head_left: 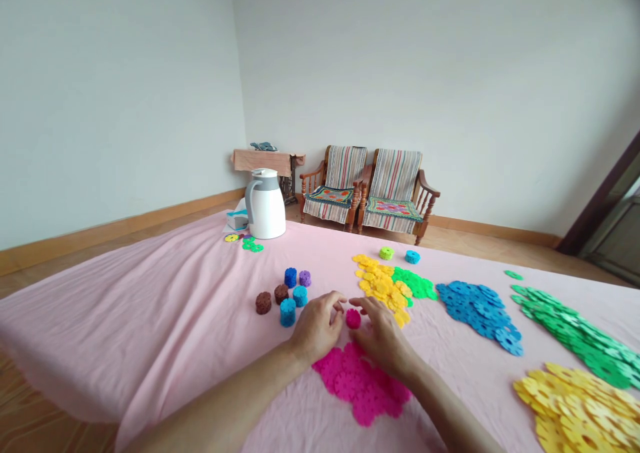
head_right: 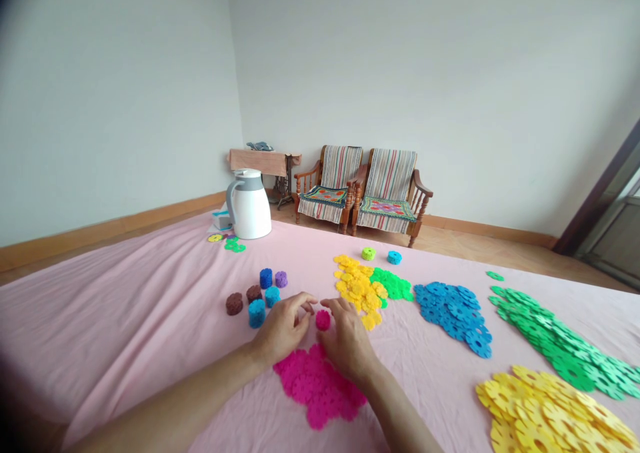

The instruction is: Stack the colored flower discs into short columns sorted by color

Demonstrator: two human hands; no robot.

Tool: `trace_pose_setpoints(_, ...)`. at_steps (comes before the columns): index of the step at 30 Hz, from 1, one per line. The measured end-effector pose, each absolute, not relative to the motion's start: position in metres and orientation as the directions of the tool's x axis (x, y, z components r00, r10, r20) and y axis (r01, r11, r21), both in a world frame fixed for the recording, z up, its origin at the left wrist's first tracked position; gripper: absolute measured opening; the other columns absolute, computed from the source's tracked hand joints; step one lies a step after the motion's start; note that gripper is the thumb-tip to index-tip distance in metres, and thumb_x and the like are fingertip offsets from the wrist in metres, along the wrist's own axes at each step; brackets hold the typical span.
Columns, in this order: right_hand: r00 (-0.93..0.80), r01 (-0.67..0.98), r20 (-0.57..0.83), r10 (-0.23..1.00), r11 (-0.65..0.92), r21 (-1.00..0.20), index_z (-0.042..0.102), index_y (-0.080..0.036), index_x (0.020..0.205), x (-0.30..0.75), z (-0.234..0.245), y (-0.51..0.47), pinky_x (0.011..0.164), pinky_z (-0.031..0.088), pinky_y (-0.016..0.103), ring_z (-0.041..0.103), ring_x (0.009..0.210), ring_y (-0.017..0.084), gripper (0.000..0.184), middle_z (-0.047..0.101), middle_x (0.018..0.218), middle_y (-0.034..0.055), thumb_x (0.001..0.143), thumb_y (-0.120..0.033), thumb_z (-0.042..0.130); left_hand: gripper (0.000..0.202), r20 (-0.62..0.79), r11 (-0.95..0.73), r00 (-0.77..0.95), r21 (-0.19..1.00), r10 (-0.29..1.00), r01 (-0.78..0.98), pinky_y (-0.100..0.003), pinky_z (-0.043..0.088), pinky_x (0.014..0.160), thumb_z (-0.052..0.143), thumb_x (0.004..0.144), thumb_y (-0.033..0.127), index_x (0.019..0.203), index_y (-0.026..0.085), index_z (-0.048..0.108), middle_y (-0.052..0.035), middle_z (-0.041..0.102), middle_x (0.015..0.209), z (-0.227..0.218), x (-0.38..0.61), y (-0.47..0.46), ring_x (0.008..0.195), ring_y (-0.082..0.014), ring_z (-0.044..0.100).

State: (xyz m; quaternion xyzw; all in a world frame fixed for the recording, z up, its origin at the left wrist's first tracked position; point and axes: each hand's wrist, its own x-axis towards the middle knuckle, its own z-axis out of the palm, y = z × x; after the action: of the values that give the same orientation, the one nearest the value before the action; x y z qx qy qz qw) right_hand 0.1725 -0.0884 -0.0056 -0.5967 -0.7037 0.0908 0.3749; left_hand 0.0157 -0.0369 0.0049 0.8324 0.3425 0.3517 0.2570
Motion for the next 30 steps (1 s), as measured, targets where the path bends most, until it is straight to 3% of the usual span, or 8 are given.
trace_pose_setpoints(9, -0.038, 0.787, 0.332, 0.942, 0.233, -0.572, 0.056, -0.016, 0.111, 0.169, -0.001, -0.085, 0.089, 0.04, 0.033, 0.054, 0.1, 0.021, 0.046, 0.063, 0.103, 0.0083, 0.066, -0.008, 0.05, 0.029, 0.424, -0.629, 0.484, 0.652, 0.766, 0.424, -0.021, 0.043, 0.06, 0.046, 0.075, 0.007, 0.098, 0.02, 0.058, 0.0, 0.066, 0.083, 0.003, 0.016, -0.036, 0.059, -0.0112, 0.058)
trace_pose_setpoints(24, -0.013, 0.776, 0.365, 0.931, 0.239, -0.583, 0.057, -0.016, 0.108, 0.171, -0.006, -0.081, 0.087, 0.041, 0.033, 0.055, 0.096, 0.02, 0.042, 0.063, 0.1, 0.008, 0.067, -0.01, 0.053, 0.027, 0.396, -0.606, 0.489, 0.679, 0.777, 0.414, -0.02, 0.04, 0.054, 0.046, 0.076, 0.009, 0.098, 0.02, 0.058, 0.0004, 0.066, 0.081, 0.0, 0.016, -0.035, 0.05, -0.0093, 0.052)
trace_pose_setpoints(27, 0.019, 0.759, 0.37, 0.929, 0.227, -0.61, 0.059, -0.016, 0.099, 0.178, 0.006, -0.086, 0.078, 0.043, 0.03, 0.057, 0.087, 0.018, 0.03, 0.064, 0.091, 0.0065, 0.069, -0.015, 0.055, 0.027, 0.39, -0.608, 0.499, 0.679, 0.774, 0.411, -0.02, 0.039, 0.053, 0.046, 0.076, 0.009, 0.098, 0.019, 0.058, 0.0002, 0.065, 0.081, -0.001, 0.016, -0.035, 0.05, -0.0087, 0.051)
trace_pose_setpoints(30, -0.01, 0.732, 0.233, 0.972, 0.166, -0.661, 0.06, -0.017, 0.078, 0.188, 0.023, -0.095, 0.062, 0.042, 0.025, 0.056, 0.067, 0.014, 0.01, 0.061, 0.07, 0.0018, 0.073, -0.02, 0.052, 0.026, 0.388, -0.607, 0.502, 0.683, 0.773, 0.407, -0.021, 0.041, 0.055, 0.046, 0.075, 0.009, 0.097, 0.019, 0.058, 0.0001, 0.064, 0.083, -0.002, 0.016, -0.034, 0.05, -0.0083, 0.051)
